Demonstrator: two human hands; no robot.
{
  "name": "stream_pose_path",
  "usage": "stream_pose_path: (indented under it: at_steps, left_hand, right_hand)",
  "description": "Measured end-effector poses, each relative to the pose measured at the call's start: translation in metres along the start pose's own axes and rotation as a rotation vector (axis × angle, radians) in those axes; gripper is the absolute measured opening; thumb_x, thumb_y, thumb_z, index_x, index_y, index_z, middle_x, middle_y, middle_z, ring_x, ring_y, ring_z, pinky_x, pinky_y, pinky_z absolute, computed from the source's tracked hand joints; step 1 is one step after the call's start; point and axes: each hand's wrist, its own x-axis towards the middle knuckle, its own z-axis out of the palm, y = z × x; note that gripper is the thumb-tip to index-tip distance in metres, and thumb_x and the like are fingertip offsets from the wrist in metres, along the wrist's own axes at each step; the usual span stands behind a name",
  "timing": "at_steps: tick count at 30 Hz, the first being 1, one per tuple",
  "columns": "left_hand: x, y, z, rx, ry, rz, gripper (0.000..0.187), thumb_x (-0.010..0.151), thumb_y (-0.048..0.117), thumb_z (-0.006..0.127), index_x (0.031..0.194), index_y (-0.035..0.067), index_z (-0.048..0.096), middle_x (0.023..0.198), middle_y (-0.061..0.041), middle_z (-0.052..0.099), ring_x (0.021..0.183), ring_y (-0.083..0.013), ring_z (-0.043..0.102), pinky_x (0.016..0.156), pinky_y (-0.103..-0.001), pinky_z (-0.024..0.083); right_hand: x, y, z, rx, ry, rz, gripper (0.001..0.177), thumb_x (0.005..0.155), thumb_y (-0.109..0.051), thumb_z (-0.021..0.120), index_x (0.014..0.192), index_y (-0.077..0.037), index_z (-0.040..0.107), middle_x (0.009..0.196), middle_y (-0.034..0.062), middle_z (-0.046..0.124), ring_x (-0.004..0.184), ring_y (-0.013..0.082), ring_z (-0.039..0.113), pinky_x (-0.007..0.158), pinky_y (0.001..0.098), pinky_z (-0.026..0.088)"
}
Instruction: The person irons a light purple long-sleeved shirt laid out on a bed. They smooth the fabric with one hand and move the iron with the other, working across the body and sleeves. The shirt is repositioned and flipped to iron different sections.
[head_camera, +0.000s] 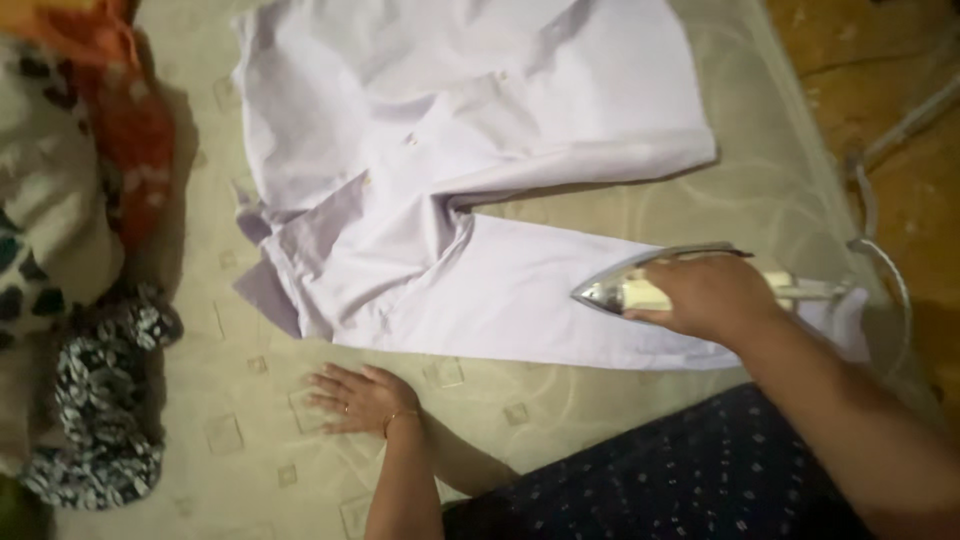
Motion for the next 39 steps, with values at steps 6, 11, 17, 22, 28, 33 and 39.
stream_pose_path:
  at_steps: [6, 11, 17, 22, 28, 33, 39]
  left_hand:
    - [0.002, -0.005, -0.006, 0.060, -0.034, 0.034, 0.070, 0.104, 0.048, 0.033, 0.164, 0.013, 0.027, 0.174, -0.010, 0.015, 0.160, -0.0370, 0.009, 0.114, -0.079, 0.007]
    - [-0.044, 0.020, -0.017, -0.054, -0.189, 0.151, 0.084, 0.100, 0.058, 0.041, 0.163, 0.006, 0.019, 0.172, -0.013, 0.010, 0.157, -0.0375, 0.004, 0.115, -0.077, 0.003]
    - [-0.136, 0.083, -0.045, -0.069, -0.571, 0.205, 0.130, 0.073, 0.083, 0.063, 0.163, 0.014, 0.001, 0.171, -0.011, -0.013, 0.157, -0.0369, -0.018, 0.112, -0.079, -0.003]
    - [-0.126, 0.094, -0.064, -0.024, -0.721, -0.126, 0.156, 0.056, 0.085, 0.074, 0.163, 0.016, -0.015, 0.170, -0.010, -0.027, 0.154, -0.0424, -0.026, 0.108, -0.085, -0.003]
    - [-0.110, 0.076, -0.034, -0.057, -0.817, -0.115, 0.163, 0.054, 0.091, 0.073, 0.160, 0.015, -0.024, 0.165, -0.018, -0.037, 0.147, -0.0552, -0.032, 0.114, -0.080, -0.002]
    - [-0.107, 0.068, -0.014, -0.038, -0.873, -0.150, 0.165, 0.050, 0.088, 0.073, 0.160, 0.016, -0.026, 0.164, -0.020, -0.038, 0.146, -0.0573, -0.033, 0.117, -0.077, 0.004]
    - [-0.104, 0.075, -0.026, 0.002, -0.895, -0.073, 0.165, 0.057, 0.091, 0.074, 0.159, 0.011, -0.027, 0.160, -0.025, -0.041, 0.142, -0.0607, -0.036, 0.115, -0.078, -0.004]
  right_hand:
    - [-0.003, -0.005, -0.020, 0.106, -0.111, 0.038, 0.056, 0.081, -0.067, 0.065, 0.110, -0.021, 0.072, 0.107, 0.0086, 0.074, 0.098, 0.0316, 0.071, 0.084, 0.0477, 0.056]
    - [-0.006, -0.003, -0.030, 0.176, -0.155, -0.002, 0.064, 0.078, -0.074, 0.066, 0.113, -0.021, 0.072, 0.106, 0.0102, 0.074, 0.101, 0.0317, 0.070, 0.088, 0.0477, 0.055]
    - [-0.033, -0.022, -0.014, 0.122, -0.229, -0.330, 0.066, 0.075, -0.075, 0.070, 0.107, -0.017, 0.073, 0.105, 0.0111, 0.072, 0.103, 0.0330, 0.068, 0.089, 0.0483, 0.052]
    - [-0.039, -0.007, -0.010, 0.084, -0.206, -0.346, 0.068, 0.071, -0.075, 0.070, 0.106, -0.018, 0.071, 0.100, 0.0072, 0.075, 0.098, 0.0296, 0.072, 0.089, 0.0454, 0.054]
    - [-0.034, 0.000, 0.000, 0.133, -0.118, -0.148, 0.068, 0.072, -0.077, 0.068, 0.106, -0.018, 0.072, 0.098, 0.0094, 0.074, 0.094, 0.0315, 0.071, 0.082, 0.0480, 0.055]
    - [-0.042, -0.031, 0.020, 0.087, -0.110, -0.379, 0.072, 0.078, -0.079, 0.063, 0.106, -0.013, 0.071, 0.097, 0.0113, 0.074, 0.095, 0.0325, 0.070, 0.085, 0.0475, 0.054]
    - [-0.023, -0.004, -0.010, 0.071, -0.221, -0.173, 0.072, 0.077, -0.077, 0.063, 0.117, -0.017, 0.069, 0.111, 0.0121, 0.072, 0.105, 0.0316, 0.068, 0.088, 0.0478, 0.054]
